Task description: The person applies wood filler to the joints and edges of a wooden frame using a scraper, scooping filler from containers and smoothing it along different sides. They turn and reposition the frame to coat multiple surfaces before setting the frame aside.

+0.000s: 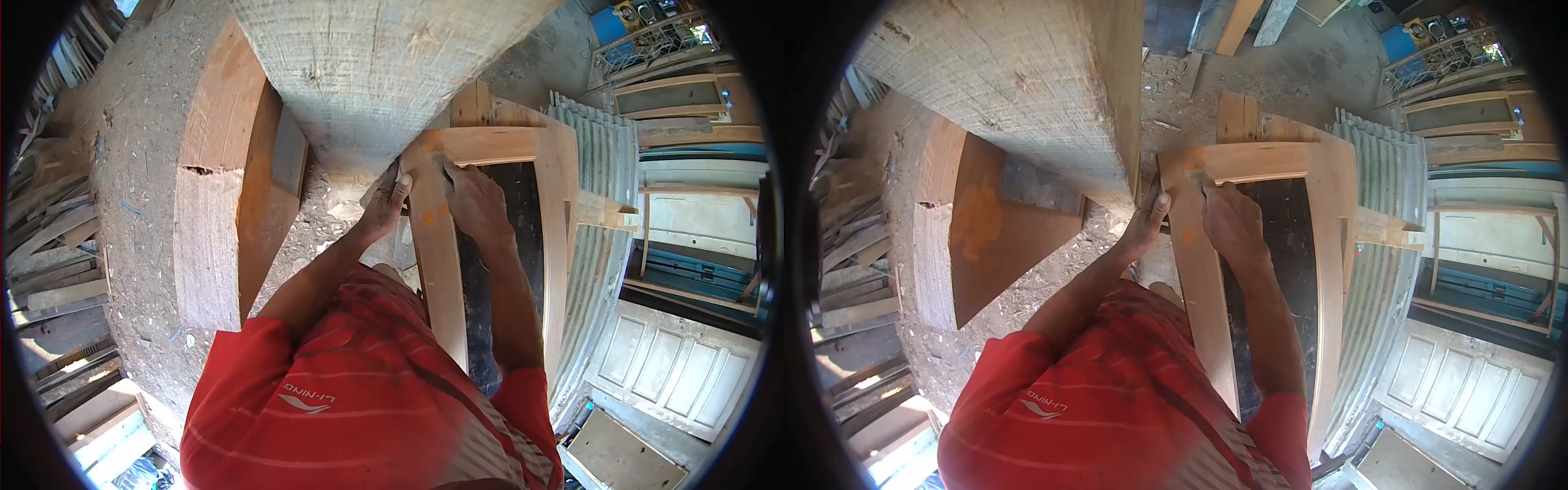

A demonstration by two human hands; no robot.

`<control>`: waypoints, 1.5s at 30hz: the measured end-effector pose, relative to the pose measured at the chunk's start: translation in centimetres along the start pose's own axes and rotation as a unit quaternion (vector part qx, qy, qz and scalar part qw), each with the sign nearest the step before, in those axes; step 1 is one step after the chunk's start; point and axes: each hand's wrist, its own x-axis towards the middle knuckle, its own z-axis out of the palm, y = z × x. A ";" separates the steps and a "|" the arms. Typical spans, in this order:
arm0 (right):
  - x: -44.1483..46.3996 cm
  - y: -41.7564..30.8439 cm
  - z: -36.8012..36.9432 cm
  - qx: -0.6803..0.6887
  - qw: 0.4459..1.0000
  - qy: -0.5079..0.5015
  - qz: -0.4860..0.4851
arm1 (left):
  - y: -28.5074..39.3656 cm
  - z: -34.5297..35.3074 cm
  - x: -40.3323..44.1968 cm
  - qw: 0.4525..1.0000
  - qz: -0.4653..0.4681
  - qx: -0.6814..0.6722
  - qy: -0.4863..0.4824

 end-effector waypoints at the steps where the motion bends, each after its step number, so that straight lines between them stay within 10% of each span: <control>1: -0.1 0.1 0.6 0.002 1.000 0.015 0.003 | 0.0 0.0 0.2 1.000 -0.003 -0.004 0.002; 32: -0.4 0.7 0.9 0.084 0.987 0.134 0.032 | -0.6 -1.6 1.8 0.986 -0.010 0.159 -0.054; 45: 1.8 0.5 0.8 0.049 0.998 0.035 0.024 | -0.7 -1.4 0.8 0.992 -0.008 0.119 -0.046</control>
